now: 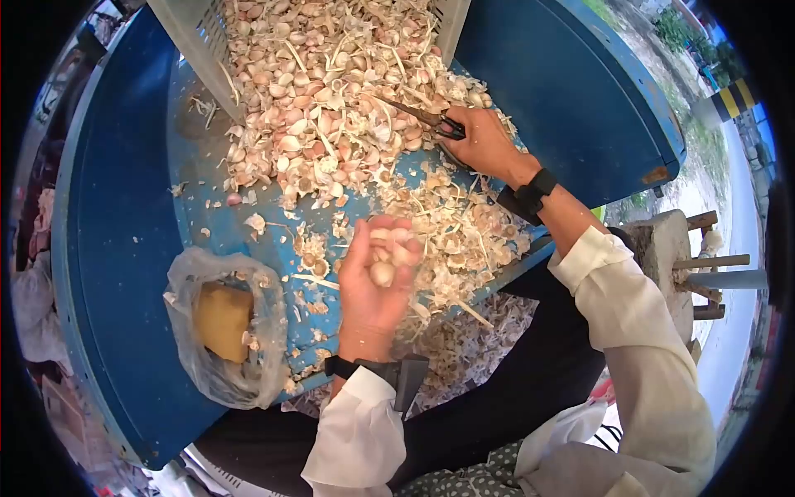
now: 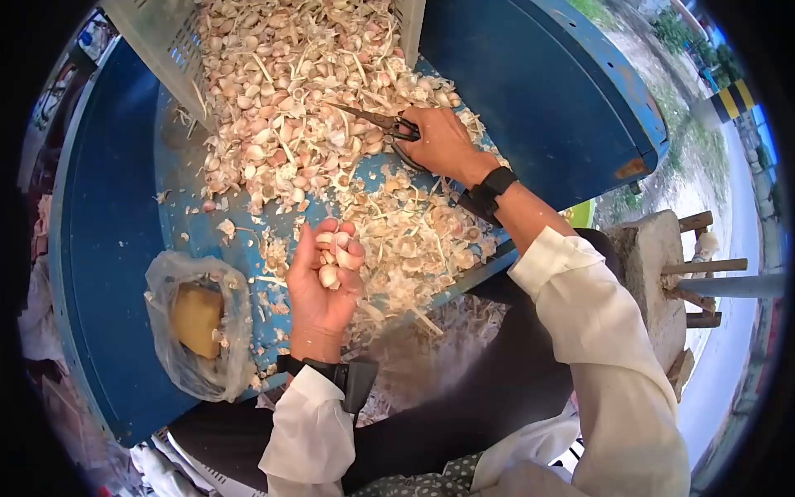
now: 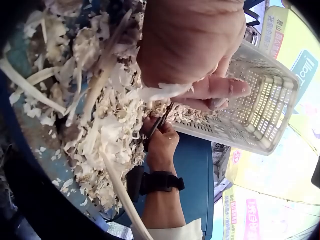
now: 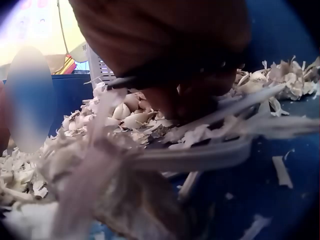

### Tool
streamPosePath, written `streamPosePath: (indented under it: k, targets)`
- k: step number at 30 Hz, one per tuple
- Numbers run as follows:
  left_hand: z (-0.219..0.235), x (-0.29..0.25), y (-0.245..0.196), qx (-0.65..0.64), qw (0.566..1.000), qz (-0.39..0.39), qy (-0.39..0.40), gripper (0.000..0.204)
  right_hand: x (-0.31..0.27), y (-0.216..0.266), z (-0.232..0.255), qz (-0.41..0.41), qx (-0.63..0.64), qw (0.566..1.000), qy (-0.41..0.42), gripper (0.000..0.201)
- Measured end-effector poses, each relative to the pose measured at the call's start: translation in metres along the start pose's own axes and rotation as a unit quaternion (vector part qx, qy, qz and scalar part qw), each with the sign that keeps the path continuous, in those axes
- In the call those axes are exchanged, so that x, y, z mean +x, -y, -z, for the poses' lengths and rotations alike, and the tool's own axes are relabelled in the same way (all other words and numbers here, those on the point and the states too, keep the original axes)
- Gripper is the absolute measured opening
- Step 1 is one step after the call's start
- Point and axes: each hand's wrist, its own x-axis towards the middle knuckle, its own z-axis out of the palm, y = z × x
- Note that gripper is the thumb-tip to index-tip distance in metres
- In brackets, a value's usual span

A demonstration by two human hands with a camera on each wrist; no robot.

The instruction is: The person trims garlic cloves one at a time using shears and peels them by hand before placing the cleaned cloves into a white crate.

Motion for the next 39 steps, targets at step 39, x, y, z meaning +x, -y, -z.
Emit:
streamPosePath:
  k: [39]
  targets:
    - [0.002,-0.026,0.019,-0.023,0.999,0.022,-0.020,0.025,-0.071,0.089,0.000,0.128,0.260,0.942,0.168,0.023]
